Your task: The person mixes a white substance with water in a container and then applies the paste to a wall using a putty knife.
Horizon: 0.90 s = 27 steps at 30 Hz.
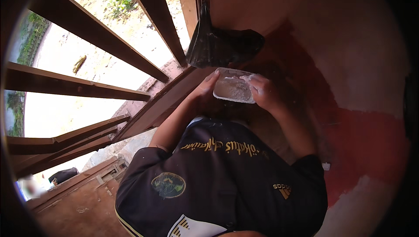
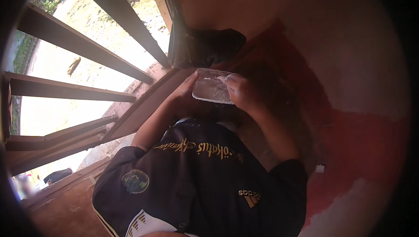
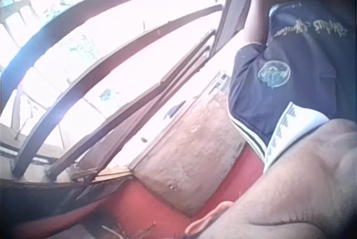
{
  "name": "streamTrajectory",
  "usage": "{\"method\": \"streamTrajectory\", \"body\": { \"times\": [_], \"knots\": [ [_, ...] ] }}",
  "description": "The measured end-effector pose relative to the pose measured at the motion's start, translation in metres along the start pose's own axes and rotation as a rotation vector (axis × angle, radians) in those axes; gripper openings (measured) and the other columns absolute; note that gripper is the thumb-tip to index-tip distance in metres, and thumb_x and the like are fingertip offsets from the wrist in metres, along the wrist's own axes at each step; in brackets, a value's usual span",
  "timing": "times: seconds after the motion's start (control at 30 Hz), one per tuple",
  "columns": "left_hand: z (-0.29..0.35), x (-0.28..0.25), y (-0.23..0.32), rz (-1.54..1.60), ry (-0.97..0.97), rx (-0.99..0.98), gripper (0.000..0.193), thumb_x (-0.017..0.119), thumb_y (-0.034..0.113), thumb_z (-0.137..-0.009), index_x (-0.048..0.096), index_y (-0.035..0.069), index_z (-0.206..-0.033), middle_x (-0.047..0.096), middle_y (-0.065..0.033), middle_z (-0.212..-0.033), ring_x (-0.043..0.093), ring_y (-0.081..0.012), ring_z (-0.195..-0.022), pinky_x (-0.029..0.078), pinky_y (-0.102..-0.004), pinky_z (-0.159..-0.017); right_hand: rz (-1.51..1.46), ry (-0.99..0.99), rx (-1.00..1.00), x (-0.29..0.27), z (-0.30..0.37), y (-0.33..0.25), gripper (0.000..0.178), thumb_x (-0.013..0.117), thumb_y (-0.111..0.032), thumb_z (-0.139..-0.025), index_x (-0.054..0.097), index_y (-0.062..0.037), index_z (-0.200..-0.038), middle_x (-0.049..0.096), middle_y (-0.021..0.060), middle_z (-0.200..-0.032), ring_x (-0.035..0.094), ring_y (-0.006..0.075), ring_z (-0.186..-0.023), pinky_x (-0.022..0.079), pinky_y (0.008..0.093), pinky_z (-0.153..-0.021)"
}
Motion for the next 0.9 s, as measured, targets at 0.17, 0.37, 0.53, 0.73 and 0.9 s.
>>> {"method": "streamTrajectory", "body": {
  "times": [0.17,0.37,0.53,0.73,0.9],
  "knots": [
    [-0.013,-0.030,-0.007,-0.121,0.026,0.120,0.056,0.036,0.047,-0.111,0.043,0.007,-0.149,0.056,-0.0138,-0.144,0.057,-0.0281,-0.131,0.044,-0.0453,-0.113,-0.055,0.087,-0.040,-0.006,-0.001,-0.006,0.028,0.061,0.006,-0.086,0.072,0.0011,-0.111,0.069,0.0204,-0.103,0.069,0.0391,-0.095,0.056,0.0424,-0.081],
    [-0.014,-0.059,-0.020,-0.031,0.085,0.120,0.057,0.037,0.048,-0.111,0.044,0.005,-0.148,0.056,-0.0139,-0.143,0.057,-0.0269,-0.130,0.044,-0.0443,-0.112,-0.149,0.209,0.011,-0.016,-0.006,-0.011,0.026,0.063,0.003,-0.092,0.069,0.0031,-0.117,0.070,0.0181,-0.104,0.070,0.0312,-0.094,0.054,0.0344,-0.083],
    [-0.008,-0.085,-0.029,-0.033,0.122,0.182,0.057,0.037,0.048,-0.110,0.045,0.005,-0.147,0.057,-0.0136,-0.142,0.057,-0.0258,-0.129,0.044,-0.0429,-0.111,-0.491,0.507,0.238,-0.034,-0.018,0.012,0.028,0.064,-0.008,-0.101,0.064,0.0077,-0.124,0.072,0.0142,-0.112,0.067,0.0177,-0.103,0.052,0.0320,-0.092],
    [-0.008,-0.105,-0.028,-0.052,0.148,0.259,0.058,0.039,0.048,-0.110,0.047,0.004,-0.146,0.058,-0.0133,-0.140,0.058,-0.0244,-0.127,0.045,-0.0412,-0.110,-0.540,0.469,0.234,-0.049,-0.067,0.050,0.031,0.063,-0.013,-0.102,0.063,0.0055,-0.128,0.069,0.0100,-0.118,0.064,0.0148,-0.108,0.049,0.0301,-0.096],
    [-0.004,-0.119,-0.015,-0.105,0.155,0.348,0.058,0.039,0.048,-0.110,0.048,0.003,-0.145,0.058,-0.0130,-0.139,0.058,-0.0232,-0.126,0.045,-0.0398,-0.109,-0.136,0.193,0.407,-0.017,-0.100,0.063,0.030,0.064,-0.014,-0.101,0.066,0.0026,-0.126,0.071,0.0158,-0.121,0.067,0.0200,-0.110,0.051,0.0332,-0.096]
  ]
}}
Point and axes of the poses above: each hand's wrist, its own z-axis away from the middle knuckle, its own x-axis out of the palm, y = z × x, the point moved 5 cm from there along -z, towards the middle knuckle
